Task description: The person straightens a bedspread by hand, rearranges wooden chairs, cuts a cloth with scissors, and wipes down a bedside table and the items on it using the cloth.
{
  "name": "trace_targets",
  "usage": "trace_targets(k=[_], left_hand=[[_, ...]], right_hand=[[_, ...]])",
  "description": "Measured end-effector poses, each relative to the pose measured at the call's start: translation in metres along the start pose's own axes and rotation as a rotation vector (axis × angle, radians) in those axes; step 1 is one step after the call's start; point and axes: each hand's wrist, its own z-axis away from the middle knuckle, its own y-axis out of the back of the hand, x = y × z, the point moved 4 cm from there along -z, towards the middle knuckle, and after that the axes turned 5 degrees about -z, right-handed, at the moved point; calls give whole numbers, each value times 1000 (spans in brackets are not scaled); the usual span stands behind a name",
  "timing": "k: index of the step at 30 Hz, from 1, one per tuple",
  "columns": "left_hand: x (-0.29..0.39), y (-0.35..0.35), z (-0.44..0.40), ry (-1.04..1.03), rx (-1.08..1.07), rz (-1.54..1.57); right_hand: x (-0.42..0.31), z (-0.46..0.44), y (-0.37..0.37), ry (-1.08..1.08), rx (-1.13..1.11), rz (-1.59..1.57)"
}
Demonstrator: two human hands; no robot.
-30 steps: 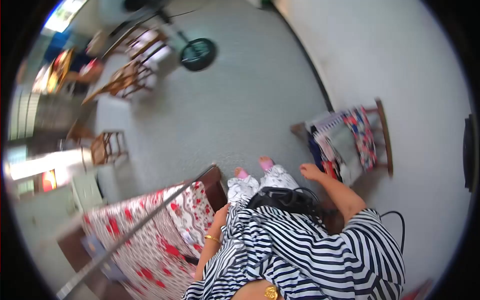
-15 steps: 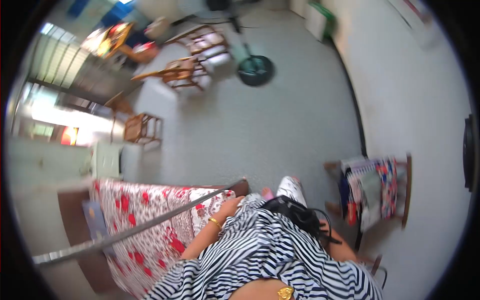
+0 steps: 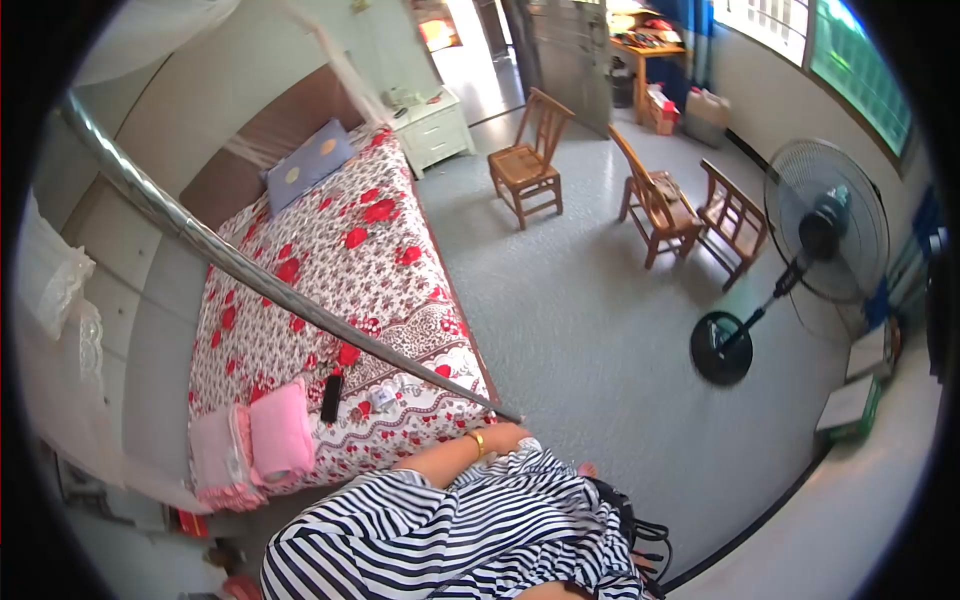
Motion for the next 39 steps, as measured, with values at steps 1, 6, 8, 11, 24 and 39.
trace_targets(k=[1,6,8,11,24,39], left_hand=[[7,5,2,19,34,47],[9,-16,-11,74,32,190],[2,-11,-22,97,7,238],[7,29,-30,118,43,259],[-108,102,-90,334,158,257],[-230,111,-61,876,414,565]], right_hand=[[3,-16,13,5,8,-1],[10,-109,73,-149,8,65],[7,-168,82,-340,-50,84],[-7,-250,82,-59,-107,59],[-125,-480,60,-339,-278,-509],[-319,-720,125,514,-802,415]])
